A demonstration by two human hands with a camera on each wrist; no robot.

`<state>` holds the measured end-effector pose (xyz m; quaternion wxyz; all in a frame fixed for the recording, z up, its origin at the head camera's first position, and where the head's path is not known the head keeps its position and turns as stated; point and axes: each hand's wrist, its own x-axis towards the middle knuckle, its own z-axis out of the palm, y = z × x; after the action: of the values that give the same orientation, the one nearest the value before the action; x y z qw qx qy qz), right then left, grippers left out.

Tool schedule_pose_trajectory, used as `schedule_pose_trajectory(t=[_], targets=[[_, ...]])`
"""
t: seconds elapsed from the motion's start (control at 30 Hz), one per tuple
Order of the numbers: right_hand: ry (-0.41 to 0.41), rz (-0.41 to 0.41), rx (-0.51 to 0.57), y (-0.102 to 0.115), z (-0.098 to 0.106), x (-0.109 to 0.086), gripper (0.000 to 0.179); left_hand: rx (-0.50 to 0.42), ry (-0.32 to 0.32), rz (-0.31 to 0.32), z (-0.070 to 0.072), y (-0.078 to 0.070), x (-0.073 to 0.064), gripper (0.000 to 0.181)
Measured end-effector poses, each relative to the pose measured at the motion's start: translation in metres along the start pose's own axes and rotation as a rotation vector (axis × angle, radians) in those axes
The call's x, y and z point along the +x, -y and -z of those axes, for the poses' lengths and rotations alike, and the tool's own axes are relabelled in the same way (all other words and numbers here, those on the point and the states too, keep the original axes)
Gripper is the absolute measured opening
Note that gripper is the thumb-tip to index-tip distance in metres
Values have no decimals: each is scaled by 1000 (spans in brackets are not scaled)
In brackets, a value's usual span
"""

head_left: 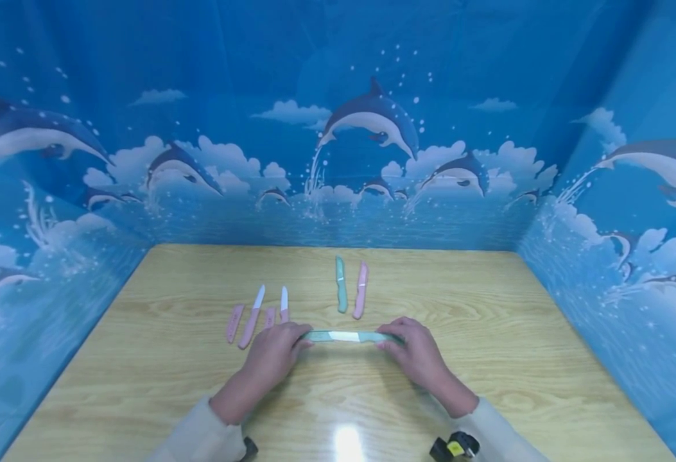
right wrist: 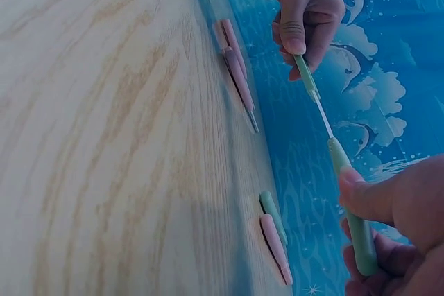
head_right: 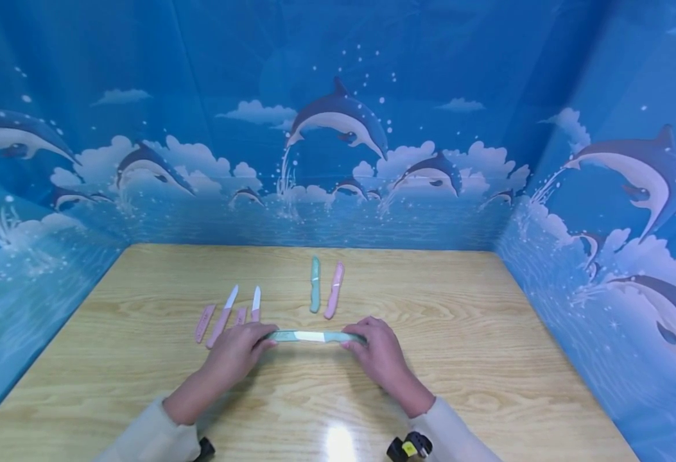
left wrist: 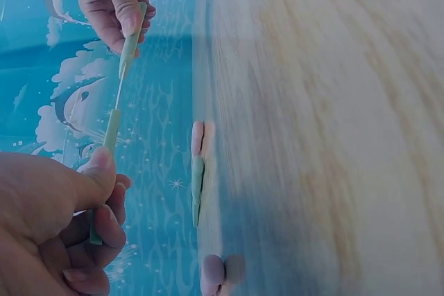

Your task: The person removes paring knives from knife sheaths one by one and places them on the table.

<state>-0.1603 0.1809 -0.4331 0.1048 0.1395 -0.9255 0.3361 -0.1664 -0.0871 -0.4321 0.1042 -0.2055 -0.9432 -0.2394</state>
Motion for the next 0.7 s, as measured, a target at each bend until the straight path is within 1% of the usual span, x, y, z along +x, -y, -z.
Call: schedule_pose_trajectory(t=[0.2,0.43,0.57,0.7], targets=[[2,-11,0,0,0,0,20,17,-4,-4,-1,1,0,25],[4,-20,1,-4,0,-2,20,1,2,-4,-2,3,0,23],[-9,-21,-5,-7,1,-2,20,-3,-13,-5,0,5,-1,23],[-16,-23,-12,-10,2,-2,20,-3,-24,9,2,8,-2,23]])
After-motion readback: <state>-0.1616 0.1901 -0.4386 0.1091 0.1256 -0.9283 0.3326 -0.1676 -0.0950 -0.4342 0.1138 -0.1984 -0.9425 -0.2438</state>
